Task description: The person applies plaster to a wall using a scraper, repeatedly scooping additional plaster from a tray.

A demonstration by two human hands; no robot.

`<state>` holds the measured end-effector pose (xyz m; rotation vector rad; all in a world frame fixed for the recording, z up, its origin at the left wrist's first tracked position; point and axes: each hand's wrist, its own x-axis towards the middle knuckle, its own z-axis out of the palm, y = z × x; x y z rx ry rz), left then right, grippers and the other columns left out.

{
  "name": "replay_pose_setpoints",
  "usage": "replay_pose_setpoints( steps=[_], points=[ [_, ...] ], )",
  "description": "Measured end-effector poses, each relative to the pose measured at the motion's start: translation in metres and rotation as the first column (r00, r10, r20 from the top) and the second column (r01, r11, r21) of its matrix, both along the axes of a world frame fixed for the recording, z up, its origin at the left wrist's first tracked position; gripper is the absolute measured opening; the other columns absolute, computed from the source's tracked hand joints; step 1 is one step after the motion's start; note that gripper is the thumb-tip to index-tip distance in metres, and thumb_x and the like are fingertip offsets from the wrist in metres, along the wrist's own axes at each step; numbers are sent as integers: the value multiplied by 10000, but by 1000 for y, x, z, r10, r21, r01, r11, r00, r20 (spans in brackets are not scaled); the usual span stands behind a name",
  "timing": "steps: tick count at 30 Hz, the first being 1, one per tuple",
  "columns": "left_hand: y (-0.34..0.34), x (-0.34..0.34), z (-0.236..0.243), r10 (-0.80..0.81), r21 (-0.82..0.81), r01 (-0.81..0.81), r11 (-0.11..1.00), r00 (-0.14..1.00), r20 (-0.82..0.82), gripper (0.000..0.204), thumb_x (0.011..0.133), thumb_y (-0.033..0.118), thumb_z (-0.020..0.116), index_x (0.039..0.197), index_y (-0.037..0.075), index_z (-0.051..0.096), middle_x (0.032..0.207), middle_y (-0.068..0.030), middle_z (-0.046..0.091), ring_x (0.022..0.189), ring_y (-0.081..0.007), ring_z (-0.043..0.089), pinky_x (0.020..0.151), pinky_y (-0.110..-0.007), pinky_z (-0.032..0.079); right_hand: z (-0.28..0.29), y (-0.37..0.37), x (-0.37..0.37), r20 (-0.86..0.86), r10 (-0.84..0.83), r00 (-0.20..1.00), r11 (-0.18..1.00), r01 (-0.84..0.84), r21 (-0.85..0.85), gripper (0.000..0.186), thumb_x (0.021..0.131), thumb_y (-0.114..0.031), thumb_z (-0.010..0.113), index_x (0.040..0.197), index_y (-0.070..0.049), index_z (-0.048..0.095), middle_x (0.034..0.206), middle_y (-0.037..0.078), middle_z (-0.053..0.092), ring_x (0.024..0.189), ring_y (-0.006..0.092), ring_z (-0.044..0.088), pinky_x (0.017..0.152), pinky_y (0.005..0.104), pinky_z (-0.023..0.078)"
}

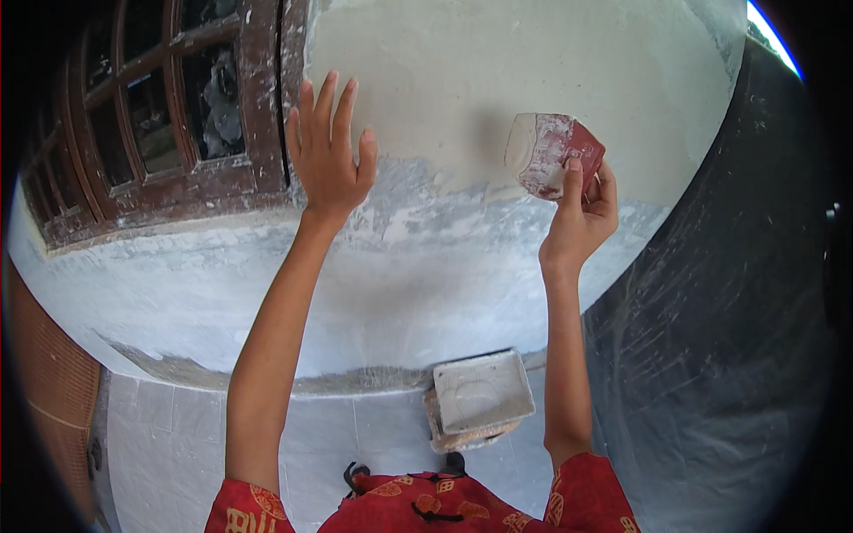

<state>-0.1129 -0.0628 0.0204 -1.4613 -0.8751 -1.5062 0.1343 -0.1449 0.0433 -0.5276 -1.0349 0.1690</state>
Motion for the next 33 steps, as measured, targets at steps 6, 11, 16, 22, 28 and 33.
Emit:
replay_pose_setpoints(
  steps=[6,11,16,22,28,33],
  points=[
    [-27,-7,-20,-48,-36,48,998,999,-12,535,897,231,470,1410,101,391,1468,-105,375,1401,-319,255,1098,-483,190,-25,-33,2,62,-10,998,995,16,-103,259,922,-71,604,1145,50,553,997,103,664,899,98,611,797,236,475],
    [-68,8,-55,14,-136,-22,990,998,-54,516,910,233,480,1404,106,403,1460,-97,385,1387,-325,279,1081,-475,227,-54,-55,37,43,71,997,976,-61,-207,261,912,-62,615,1138,51,552,1004,107,663,905,110,616,812,243,477],
    [-117,29,-109,103,-214,-113,970,993,-57,500,919,230,487,1397,100,419,1454,-101,394,1370,-324,309,1061,-466,260,-105,-71,85,41,206,978,950,-190,-249,253,909,-62,620,1126,50,557,996,109,671,879,103,615,785,233,482],
    [-185,101,-212,122,-613,-89,785,992,12,465,982,268,403,1403,70,389,1437,-127,411,1356,-339,335,1049,-460,292,-187,-89,157,-14,310,951,809,-271,-521,273,894,-63,639,1135,42,565,989,106,679,869,99,614,769,257,503],
    [-221,156,-315,72,-846,11,532,996,59,442,970,223,443,1393,97,406,1416,-120,441,1352,-321,356,1048,-467,315,-275,-106,212,90,217,972,662,-78,-746,260,909,-65,606,1145,29,551,924,116,683,829,99,618,727,237,493],
    [-227,179,-406,55,-928,121,353,987,150,448,972,218,448,1397,87,392,1407,-134,449,1344,-337,362,1050,-471,321,-349,-126,239,240,190,952,527,107,-843,283,911,-92,605,1163,21,546,830,109,688,770,88,623,668,232,483]
  ],
)
